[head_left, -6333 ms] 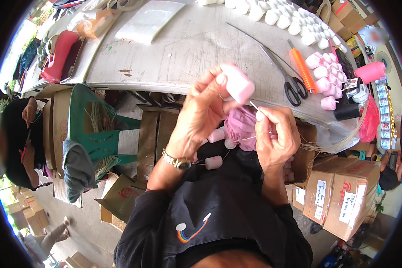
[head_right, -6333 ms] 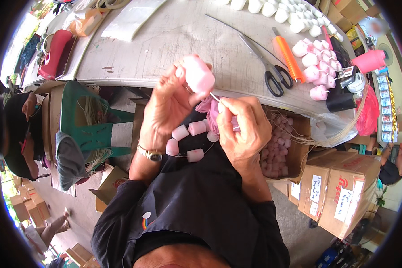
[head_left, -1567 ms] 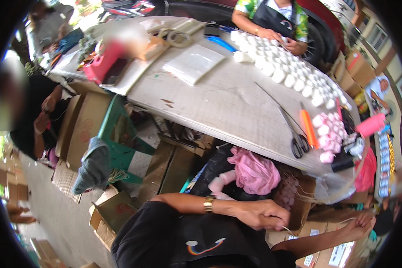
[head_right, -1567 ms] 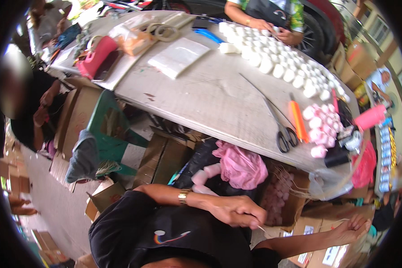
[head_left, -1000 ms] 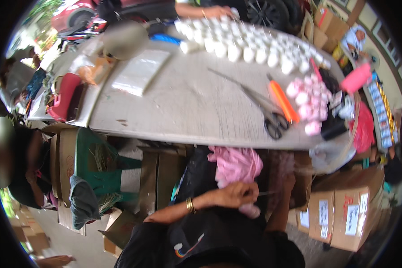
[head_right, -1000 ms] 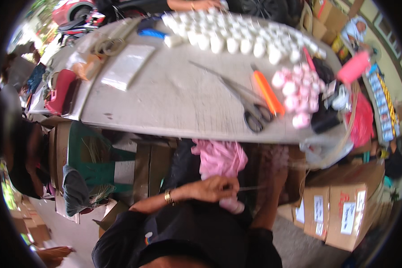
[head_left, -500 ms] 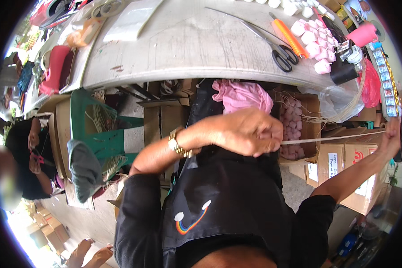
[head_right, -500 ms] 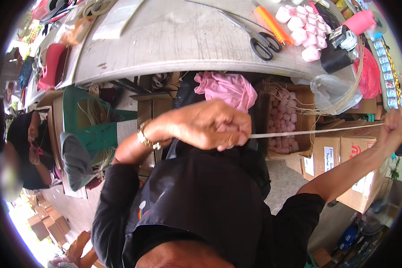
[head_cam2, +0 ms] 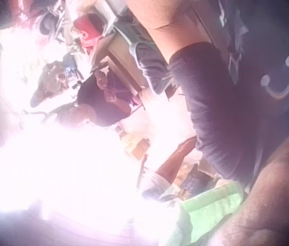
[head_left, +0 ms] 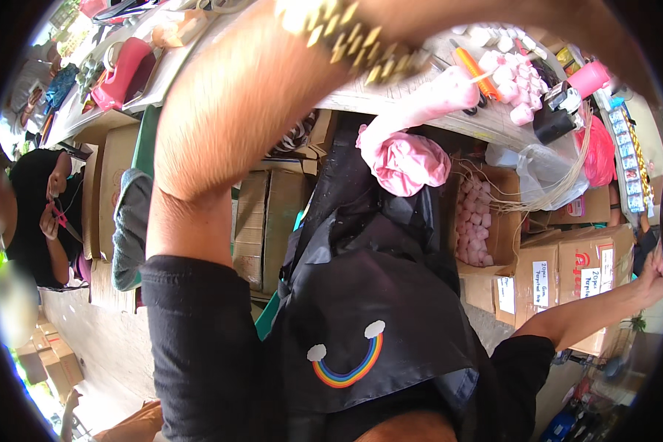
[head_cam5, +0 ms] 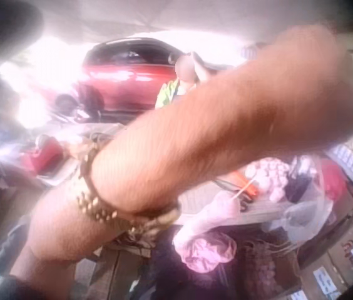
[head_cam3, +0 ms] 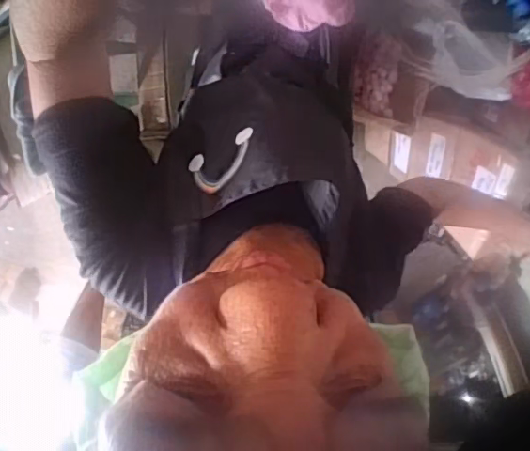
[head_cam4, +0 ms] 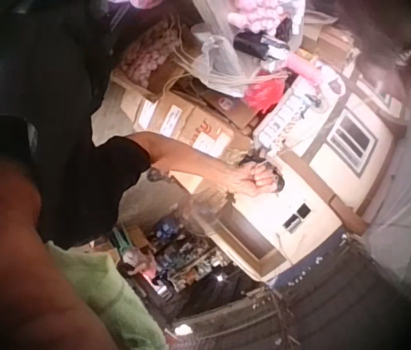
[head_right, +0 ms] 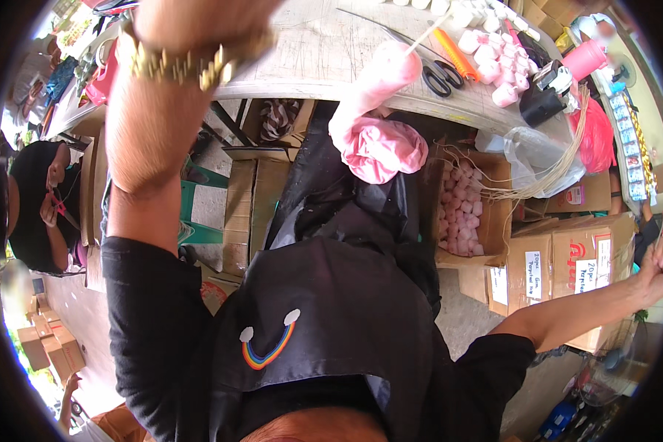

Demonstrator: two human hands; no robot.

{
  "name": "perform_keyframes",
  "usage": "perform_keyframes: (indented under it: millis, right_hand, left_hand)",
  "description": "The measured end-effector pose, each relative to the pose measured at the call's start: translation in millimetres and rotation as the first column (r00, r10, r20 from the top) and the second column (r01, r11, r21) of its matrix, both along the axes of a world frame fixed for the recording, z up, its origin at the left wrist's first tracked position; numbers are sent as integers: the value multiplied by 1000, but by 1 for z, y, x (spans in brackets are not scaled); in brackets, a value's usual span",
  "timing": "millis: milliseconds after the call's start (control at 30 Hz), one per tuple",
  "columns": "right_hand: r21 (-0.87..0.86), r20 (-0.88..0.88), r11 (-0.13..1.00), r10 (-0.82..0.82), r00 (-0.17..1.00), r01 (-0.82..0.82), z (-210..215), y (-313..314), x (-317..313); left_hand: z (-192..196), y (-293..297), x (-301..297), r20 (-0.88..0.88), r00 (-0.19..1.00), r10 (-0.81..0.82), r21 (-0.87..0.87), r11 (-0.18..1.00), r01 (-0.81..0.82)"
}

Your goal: The person repeatedly picks up small white cylindrical objects, inserts a thin wick into the top, and wipes each object with a pink cloth. The person places the finished items on the table. The person also uses scissors to trim the wick.

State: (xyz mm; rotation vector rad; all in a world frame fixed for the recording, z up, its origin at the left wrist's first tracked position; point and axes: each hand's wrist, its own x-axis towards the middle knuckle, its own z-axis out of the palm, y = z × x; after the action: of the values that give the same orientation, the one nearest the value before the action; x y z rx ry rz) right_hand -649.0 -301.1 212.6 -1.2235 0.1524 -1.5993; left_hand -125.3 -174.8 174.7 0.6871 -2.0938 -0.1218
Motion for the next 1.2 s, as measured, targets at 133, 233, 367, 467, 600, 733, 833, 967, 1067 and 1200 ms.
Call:
perform_keyframes:
  millis: [133,233,367,467,600,733,833,967,1067,1200]
  right_hand:
    - [74,5,988,133,991,-133,-34,-32,-17]
    - [114,-13,993,18,1000,-17,-68,-52,4]
    - [336,20,939,68,997,-71,-144,-69,47]
    - [362,-242,880,-230,943,307,-244,-74,83]
    - [326,-877,555,-125,463,765,-383,-70,113]
    - [-64,-994,810,0,-109,584,-494,-55,145]
    - [-220,-917,905,-66,-393,363,-539,-28,166]
    - [-132,-920,897,47,-389,421,-550,-6,205]
    - [99,-957,817,234,-171,568,-519,-10,235]
    - [700,-714,440,397,577,562,-442,3,262]
  left_hand:
    - [14,7,-5,108,994,-33,156,988,16]
    - [25,9,-9,140,985,-98,268,962,58]
    - [17,0,-9,132,967,-217,511,851,121]
    - [-38,-11,-3,38,963,-267,790,599,135]
    - [-159,1,-7,48,953,-299,975,222,21]
    - [-238,20,-6,87,969,-229,931,366,3]
    - [-247,29,11,-97,995,-37,988,119,100]
    - [-238,38,48,-287,949,127,945,-126,303]
    - [-224,38,80,-343,918,200,935,-20,353]
    - [-171,29,117,321,898,302,790,438,-430]
